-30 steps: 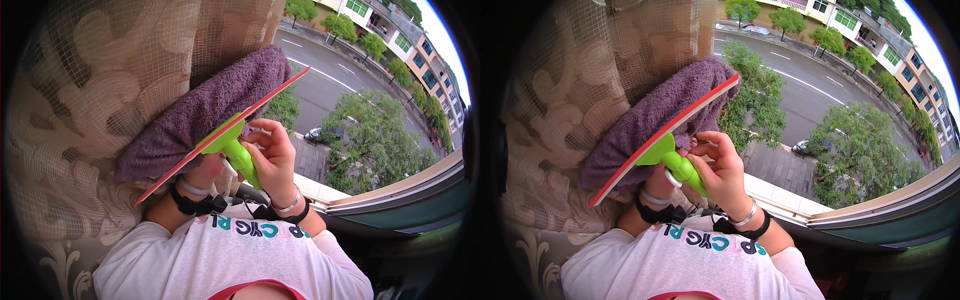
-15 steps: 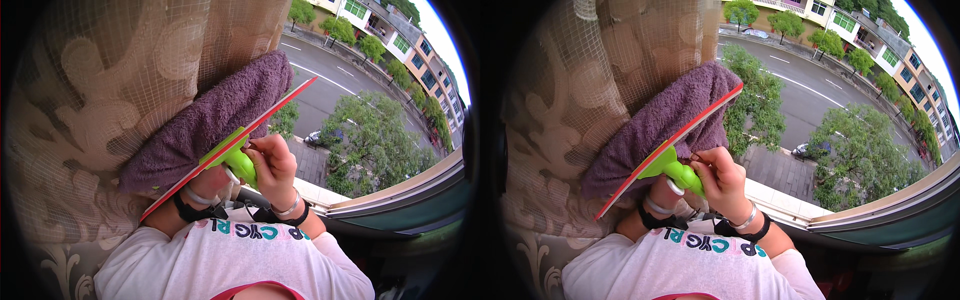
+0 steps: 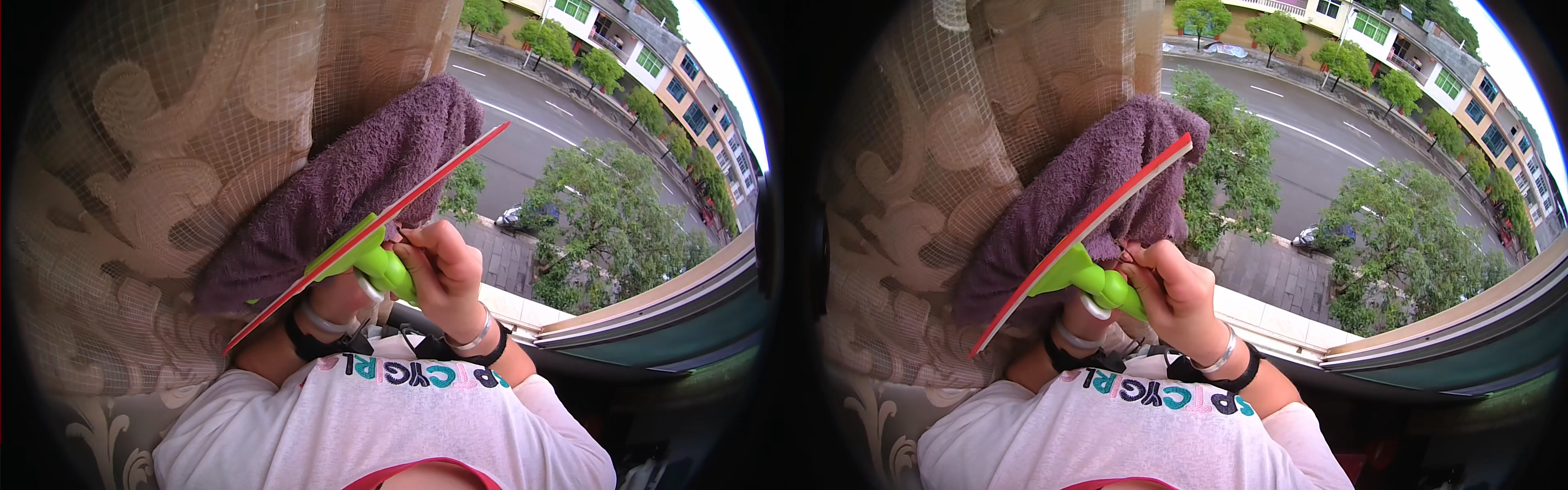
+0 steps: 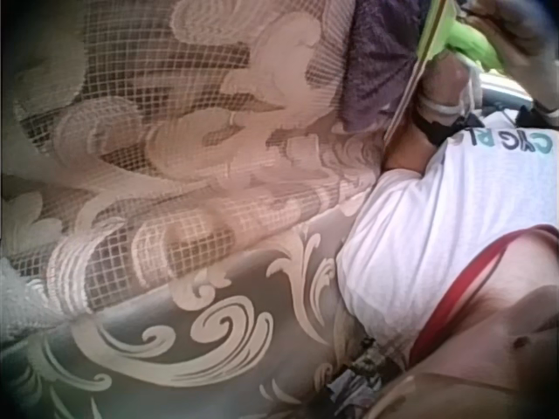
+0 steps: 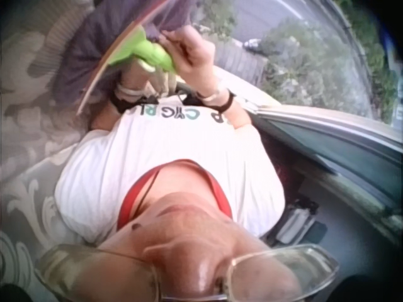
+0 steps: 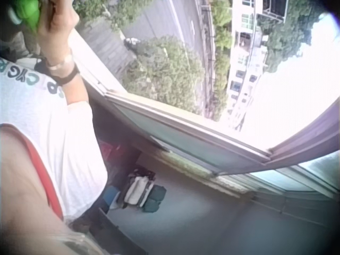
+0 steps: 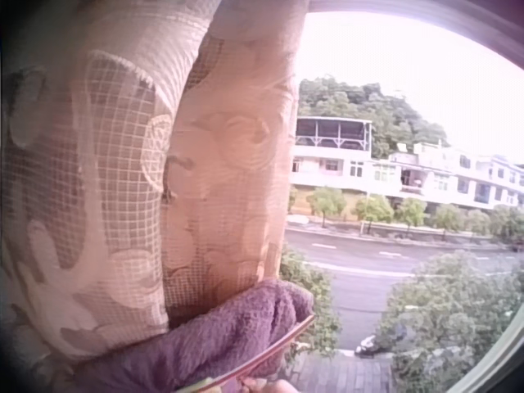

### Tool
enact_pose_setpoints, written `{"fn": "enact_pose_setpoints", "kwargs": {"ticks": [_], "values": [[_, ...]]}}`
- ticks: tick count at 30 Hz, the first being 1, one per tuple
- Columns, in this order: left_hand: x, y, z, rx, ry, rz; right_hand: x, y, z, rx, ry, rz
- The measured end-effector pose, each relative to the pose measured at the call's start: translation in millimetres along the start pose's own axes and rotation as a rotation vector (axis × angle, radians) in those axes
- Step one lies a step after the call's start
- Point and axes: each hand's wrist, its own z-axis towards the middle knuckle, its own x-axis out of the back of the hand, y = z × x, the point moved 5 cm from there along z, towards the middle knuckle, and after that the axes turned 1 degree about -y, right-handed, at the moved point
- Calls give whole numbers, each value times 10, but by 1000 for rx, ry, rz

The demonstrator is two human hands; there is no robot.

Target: The person wraps a cloth around a squeegee and uses the tool to wipe the upper and lower panes of a window.

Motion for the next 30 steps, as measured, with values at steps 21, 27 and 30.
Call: {"fn": "enact_pose_setpoints", "kwargs": {"ticks": [21,27,30], "values": [[8,-63,-86,-228,-94,39,-145,145,-31,-141,94,105],[-258,23,-63,-282,-181,471,269,276,-114,-106,186,539],[-162,-40,-165,-221,-202,398,277,200,10,-607,285,863]]}}
